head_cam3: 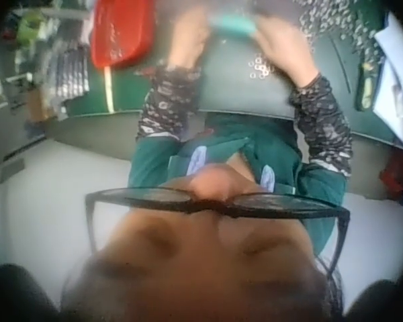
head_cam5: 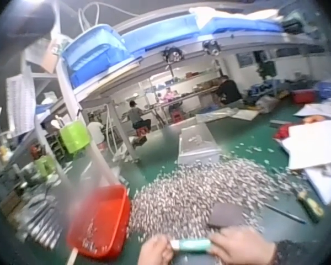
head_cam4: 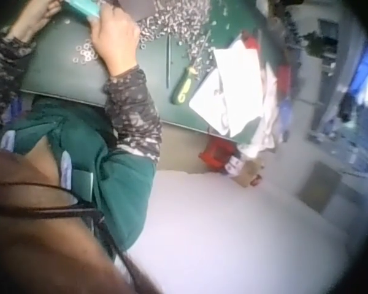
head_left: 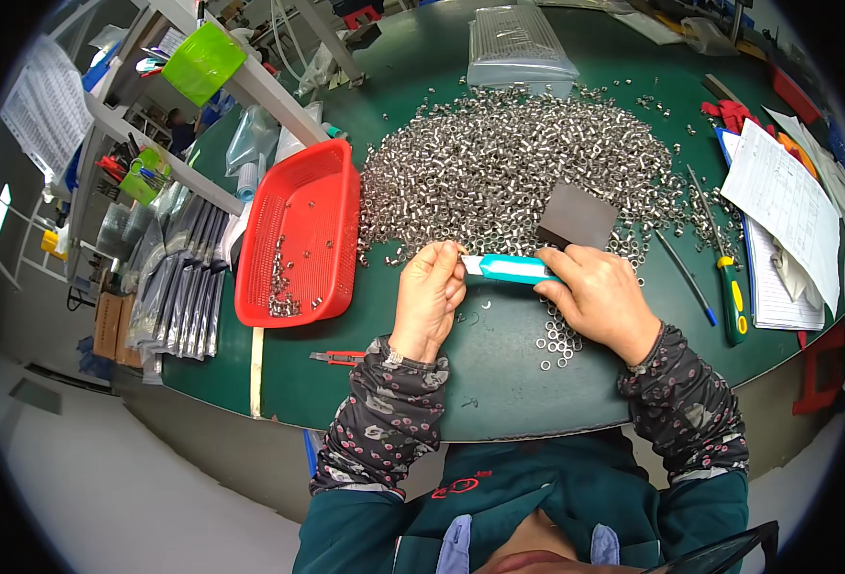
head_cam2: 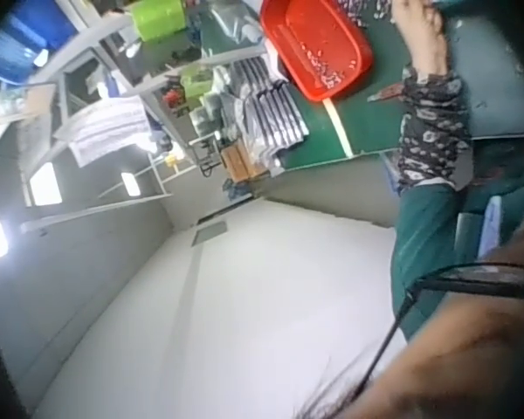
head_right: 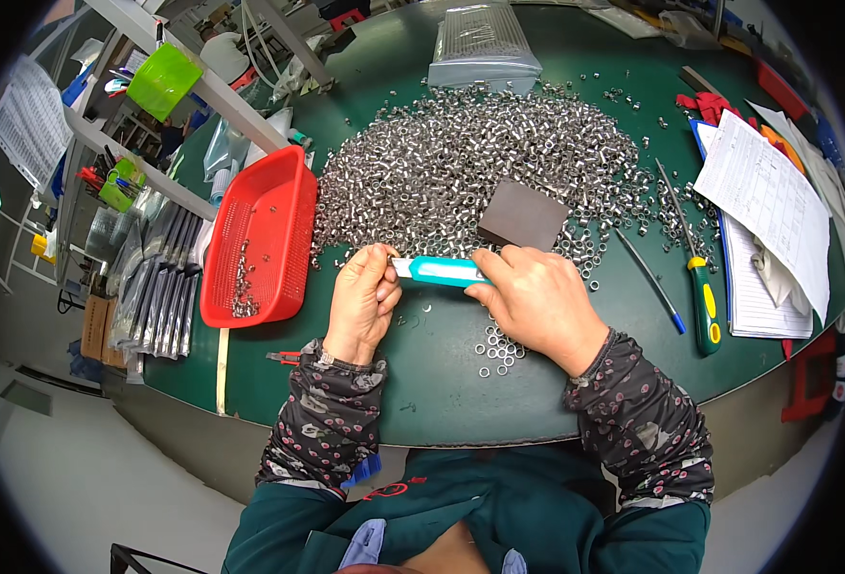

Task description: The recorder uses a handheld blue tool to process or assemble small metal rings at a factory workstation.

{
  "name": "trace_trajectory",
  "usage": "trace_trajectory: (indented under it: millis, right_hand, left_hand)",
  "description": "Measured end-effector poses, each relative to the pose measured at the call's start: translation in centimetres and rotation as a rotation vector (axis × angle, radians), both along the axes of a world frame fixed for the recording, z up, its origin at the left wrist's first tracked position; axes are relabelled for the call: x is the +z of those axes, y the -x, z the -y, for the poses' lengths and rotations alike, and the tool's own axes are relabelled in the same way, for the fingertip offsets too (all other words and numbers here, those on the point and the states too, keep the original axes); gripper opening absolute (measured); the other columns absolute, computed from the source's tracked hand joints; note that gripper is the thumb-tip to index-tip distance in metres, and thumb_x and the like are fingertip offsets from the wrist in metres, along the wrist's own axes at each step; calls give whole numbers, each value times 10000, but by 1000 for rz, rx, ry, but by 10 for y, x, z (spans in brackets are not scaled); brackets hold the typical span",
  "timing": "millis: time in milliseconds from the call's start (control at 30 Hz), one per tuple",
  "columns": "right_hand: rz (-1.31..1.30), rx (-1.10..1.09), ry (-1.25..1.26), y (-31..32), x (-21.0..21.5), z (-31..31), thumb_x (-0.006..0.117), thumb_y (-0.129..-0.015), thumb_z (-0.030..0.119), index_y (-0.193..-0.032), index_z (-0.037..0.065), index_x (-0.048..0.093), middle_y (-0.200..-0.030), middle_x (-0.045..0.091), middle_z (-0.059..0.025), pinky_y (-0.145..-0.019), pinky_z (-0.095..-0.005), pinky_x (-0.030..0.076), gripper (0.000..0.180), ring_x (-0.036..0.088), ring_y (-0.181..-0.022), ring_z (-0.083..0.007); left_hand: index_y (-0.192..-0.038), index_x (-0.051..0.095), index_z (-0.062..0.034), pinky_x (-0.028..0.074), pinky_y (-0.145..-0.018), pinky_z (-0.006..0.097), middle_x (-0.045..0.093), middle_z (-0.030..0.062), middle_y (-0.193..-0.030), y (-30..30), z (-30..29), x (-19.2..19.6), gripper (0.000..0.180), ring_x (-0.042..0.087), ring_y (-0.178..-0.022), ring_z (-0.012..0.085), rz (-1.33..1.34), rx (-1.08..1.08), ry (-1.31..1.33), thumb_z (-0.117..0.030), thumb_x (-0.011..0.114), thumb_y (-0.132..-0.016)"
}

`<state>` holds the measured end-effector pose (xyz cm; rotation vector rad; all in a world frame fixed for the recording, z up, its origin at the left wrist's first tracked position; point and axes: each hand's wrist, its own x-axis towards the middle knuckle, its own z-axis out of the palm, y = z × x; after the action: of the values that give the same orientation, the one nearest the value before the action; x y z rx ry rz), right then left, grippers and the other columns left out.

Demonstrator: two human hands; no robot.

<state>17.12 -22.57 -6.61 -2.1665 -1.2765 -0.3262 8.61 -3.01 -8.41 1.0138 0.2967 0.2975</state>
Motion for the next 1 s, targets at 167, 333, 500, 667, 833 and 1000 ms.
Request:
trace_trajectory:
  millis: [167,333,500,667,833,1000]
  right_hand:
    - [52,-3,-15,-1,0,0,660,-725,226,-915,87,567,-656,516,-73,-528,-375,436,253,556,-609,-253]
    - [62,-4,-16,-1,0,0,667,-717,218,-920,88,567,-659,513,-67,-537,-371,436,261,557,-616,-243]
    - [70,-8,-16,-1,0,0,667,-716,215,-917,90,564,-658,509,-62,-541,-371,436,257,556,-617,-235]
    - [68,1,-16,-1,1,0,666,-718,211,-911,93,555,-657,505,-59,-538,-371,434,253,555,-618,-233]
    - [65,8,-19,0,2,0,665,-719,211,-917,98,555,-657,503,-58,-539,-370,433,253,555,-619,-231]
    - [66,12,-6,0,2,1,665,-720,211,-921,100,555,-653,500,-58,-542,-369,434,255,555,-622,-229]
  left_hand:
    - [-841,550,-60,262,-374,148,486,-17,-646,-1,-1,-1,163,353,-462,13,-17,6,-34,-217,551,-887]
    - [-826,540,-75,256,-373,150,479,-23,-639,0,1,1,157,351,-462,11,-32,21,-61,-219,550,-888]
    - [-852,553,-63,245,-376,157,471,-19,-616,-1,0,1,186,333,-456,19,-50,18,-87,-234,508,-909]
    - [-816,538,-80,234,-375,156,456,-31,-616,-1,0,3,179,320,-450,12,-59,19,-109,-239,530,-898]
    - [-777,521,-95,223,-374,156,440,-42,-619,-1,0,5,190,309,-450,5,-82,24,-149,-244,543,-892]
    - [-821,552,-76,233,-360,154,458,-23,-597,-1,-5,2,181,314,-423,16,-111,13,-151,-233,520,-903]
